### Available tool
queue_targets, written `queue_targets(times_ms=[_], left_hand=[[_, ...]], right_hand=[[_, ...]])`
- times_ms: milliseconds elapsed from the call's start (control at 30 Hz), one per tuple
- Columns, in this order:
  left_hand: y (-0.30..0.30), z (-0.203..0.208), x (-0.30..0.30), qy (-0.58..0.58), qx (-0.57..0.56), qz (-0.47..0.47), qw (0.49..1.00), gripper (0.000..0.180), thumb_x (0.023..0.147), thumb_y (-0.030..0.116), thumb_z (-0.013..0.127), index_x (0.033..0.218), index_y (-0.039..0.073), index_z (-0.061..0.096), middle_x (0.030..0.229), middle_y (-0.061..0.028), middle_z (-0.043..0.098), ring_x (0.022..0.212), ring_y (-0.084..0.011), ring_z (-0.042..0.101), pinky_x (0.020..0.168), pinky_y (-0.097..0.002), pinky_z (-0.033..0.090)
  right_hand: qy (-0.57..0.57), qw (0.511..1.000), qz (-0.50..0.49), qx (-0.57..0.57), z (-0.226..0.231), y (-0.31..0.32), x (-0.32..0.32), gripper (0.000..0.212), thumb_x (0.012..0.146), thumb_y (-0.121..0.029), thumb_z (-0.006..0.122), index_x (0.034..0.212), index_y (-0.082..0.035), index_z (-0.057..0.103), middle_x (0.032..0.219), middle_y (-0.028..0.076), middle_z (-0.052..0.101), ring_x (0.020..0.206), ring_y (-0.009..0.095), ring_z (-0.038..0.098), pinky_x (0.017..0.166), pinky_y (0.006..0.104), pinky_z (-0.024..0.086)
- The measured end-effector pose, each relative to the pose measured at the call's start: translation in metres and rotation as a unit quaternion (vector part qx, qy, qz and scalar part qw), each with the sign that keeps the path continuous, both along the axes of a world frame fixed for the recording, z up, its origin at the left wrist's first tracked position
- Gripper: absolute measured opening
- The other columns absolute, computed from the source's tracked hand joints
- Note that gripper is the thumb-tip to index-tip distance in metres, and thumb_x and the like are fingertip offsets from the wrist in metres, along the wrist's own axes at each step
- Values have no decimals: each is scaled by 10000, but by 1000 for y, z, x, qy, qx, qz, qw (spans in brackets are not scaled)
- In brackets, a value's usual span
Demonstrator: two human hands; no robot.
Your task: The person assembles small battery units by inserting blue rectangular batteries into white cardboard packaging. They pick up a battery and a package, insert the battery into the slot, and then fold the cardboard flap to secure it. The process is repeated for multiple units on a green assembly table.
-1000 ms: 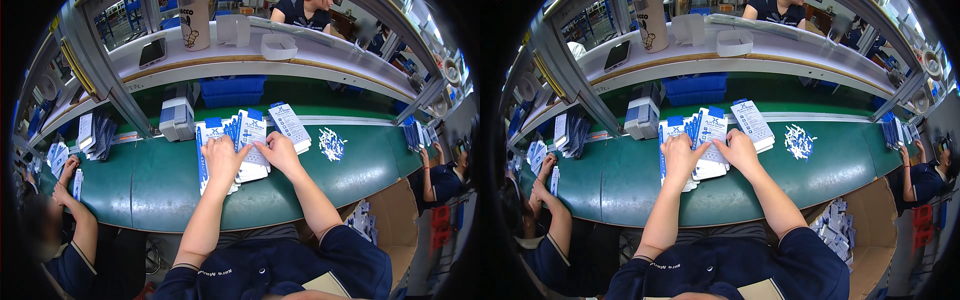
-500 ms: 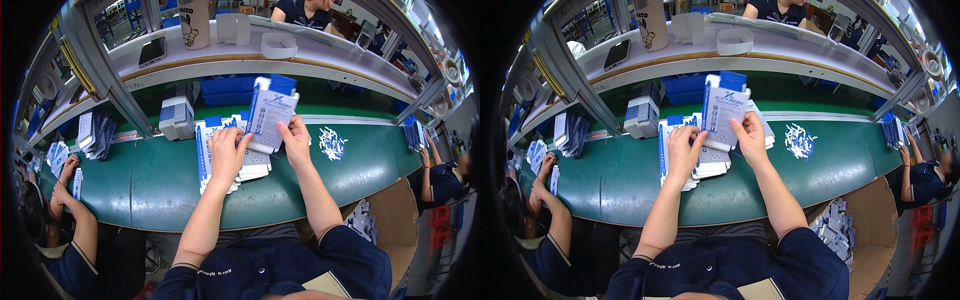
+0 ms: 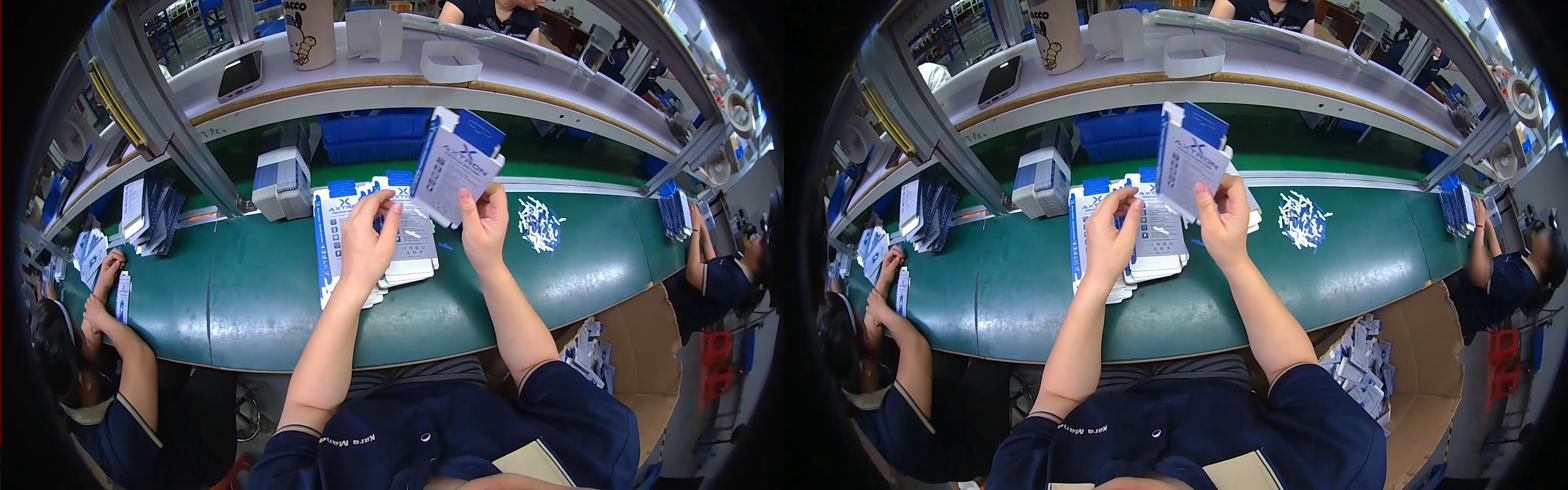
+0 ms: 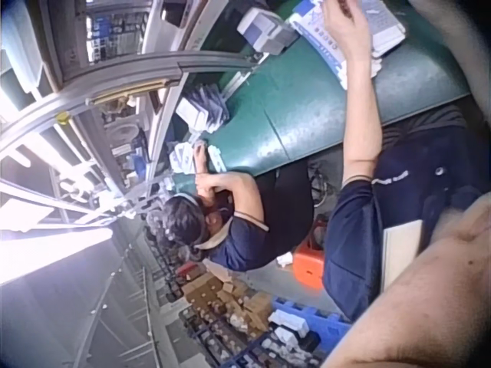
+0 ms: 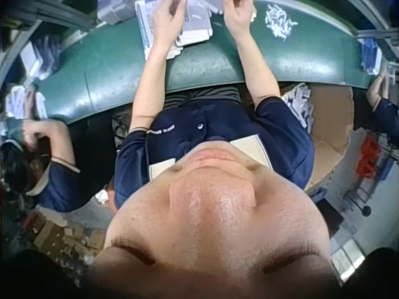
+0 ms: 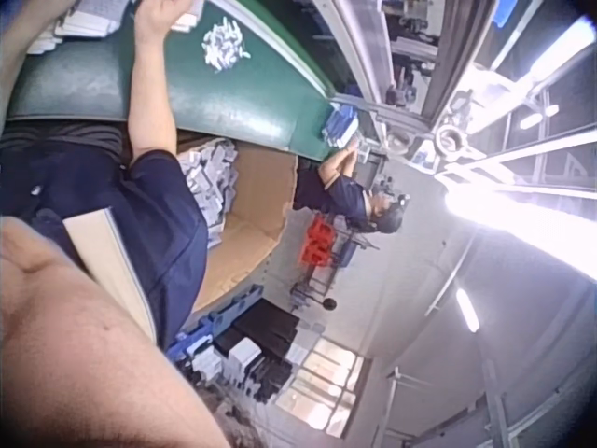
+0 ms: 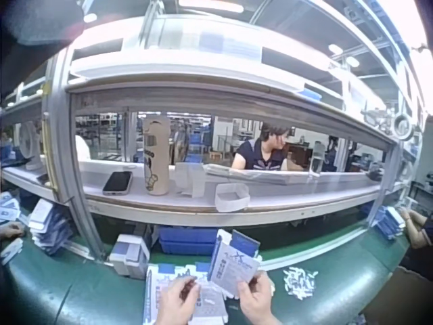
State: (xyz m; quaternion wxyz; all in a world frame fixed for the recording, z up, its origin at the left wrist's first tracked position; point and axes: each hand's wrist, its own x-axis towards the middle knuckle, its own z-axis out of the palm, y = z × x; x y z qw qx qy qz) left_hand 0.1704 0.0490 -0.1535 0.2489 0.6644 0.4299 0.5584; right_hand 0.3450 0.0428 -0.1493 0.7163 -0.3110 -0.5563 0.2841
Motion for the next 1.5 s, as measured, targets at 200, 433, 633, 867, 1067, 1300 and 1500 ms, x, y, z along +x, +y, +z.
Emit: queue_targets(times_ms=[200,433,633,867,1067,1300,1500], left_hand=[[-4,-5,11,-173,-113,-164,965,443,850,94,680,1250,-30,537,1174,-155,551,837,-142,627,721,-255,525],[-12,4,10,-125,-106,-203,965,528,792,76,736,1269,-20,531,1128,-120,559,868,-139,609,742,-261,520],[-11,1,13,-100,-88,-245,960,440,821,79,702,1239,15,578,1199,-118,550,962,-166,596,827,-287,506],[-2,7,-12,-310,-128,-250,908,442,998,328,417,1205,-51,515,1167,-150,586,1074,-206,572,925,-362,464],[1,6,-20,-292,-105,-201,929,317,965,181,526,1158,-65,579,1038,-91,644,941,-138,608,865,-279,471],[5,2,-15,-237,-140,-166,947,152,909,7,560,1031,-64,617,932,-75,664,833,-106,627,769,-238,501],[14,-6,-18,-184,-166,-128,960,96,882,-13,566,954,-55,612,878,-59,663,779,-81,622,697,-207,493]], right_hand=[[110,975,158,-107,5,-5,-2,117,909,-88,592,981,-48,508,1023,71,614,945,128,577,867,309,462],[173,898,340,-222,15,-12,1,762,728,-317,732,1342,-6,403,1272,160,511,1146,250,542,1000,401,440],[53,940,302,-150,24,-9,12,811,610,-242,824,1284,-57,413,1336,151,435,1220,274,461,1053,408,362],[-272,952,-97,97,16,2,16,679,513,-71,827,1109,-103,505,1319,157,489,1183,341,484,1011,438,362],[-466,862,-171,104,18,-3,15,528,541,15,701,1026,-127,548,1343,94,482,1278,317,416,1081,504,270],[-530,813,-218,105,21,4,21,411,575,74,644,917,-126,535,1367,60,474,1334,304,368,1102,556,195],[-549,795,-221,129,16,8,22,372,587,76,640,882,-124,533,1380,50,466,1350,296,348,1112,556,166]])
